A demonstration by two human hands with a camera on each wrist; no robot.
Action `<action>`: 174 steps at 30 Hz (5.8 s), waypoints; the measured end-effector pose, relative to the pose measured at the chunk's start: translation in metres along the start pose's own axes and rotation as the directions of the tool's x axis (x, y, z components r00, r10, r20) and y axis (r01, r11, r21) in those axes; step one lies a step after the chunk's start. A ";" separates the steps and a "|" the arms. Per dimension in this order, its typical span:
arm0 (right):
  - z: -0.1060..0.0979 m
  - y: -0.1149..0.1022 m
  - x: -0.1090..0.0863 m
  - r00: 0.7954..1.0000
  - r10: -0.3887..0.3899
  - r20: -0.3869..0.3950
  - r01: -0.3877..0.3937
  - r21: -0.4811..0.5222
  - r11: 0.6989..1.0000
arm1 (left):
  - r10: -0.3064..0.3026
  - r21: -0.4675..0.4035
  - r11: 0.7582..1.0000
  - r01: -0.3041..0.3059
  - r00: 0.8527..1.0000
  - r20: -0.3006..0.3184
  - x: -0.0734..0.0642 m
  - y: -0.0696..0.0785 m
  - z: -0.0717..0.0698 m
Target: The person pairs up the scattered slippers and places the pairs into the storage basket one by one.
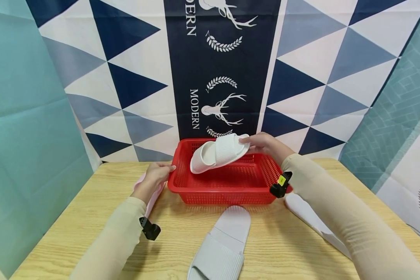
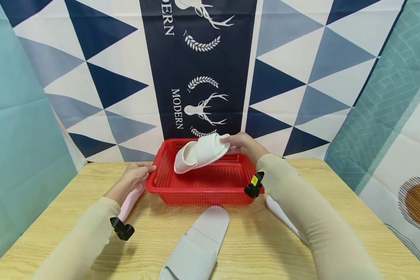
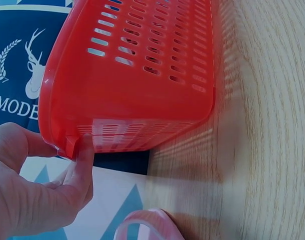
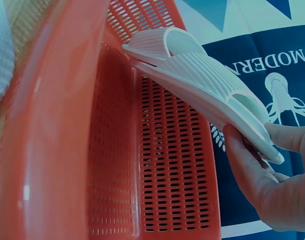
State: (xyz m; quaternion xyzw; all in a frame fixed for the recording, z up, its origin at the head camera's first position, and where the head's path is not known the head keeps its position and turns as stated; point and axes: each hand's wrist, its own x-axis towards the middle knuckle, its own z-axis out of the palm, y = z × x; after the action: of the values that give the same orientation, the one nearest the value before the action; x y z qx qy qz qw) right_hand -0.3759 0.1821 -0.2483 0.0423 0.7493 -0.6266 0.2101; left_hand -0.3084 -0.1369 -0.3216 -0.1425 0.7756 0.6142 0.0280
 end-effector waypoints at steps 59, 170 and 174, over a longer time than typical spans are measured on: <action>-0.012 0.000 0.028 0.962 0.028 -0.270 -0.179 -0.552 0.814 | -0.013 -0.014 1.000 0.013 1.000 0.002 0.002 0.000 -0.002; -0.085 0.098 -0.117 0.898 -0.412 -0.153 0.213 -0.669 0.712 | 0.237 0.161 0.947 -0.278 0.943 0.232 -0.075 -0.052 -0.007; -0.094 0.108 -0.126 0.897 -0.413 -0.156 0.196 -0.699 0.688 | 0.233 0.247 0.926 -0.287 0.946 0.226 -0.090 -0.049 0.000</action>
State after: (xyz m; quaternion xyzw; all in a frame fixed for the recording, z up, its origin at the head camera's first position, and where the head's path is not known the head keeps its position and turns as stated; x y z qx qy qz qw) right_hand -0.2504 0.3200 -0.2899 -0.0672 0.9419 -0.3289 -0.0139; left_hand -0.2098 -0.1302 -0.3479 0.0272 0.8594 0.5089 0.0406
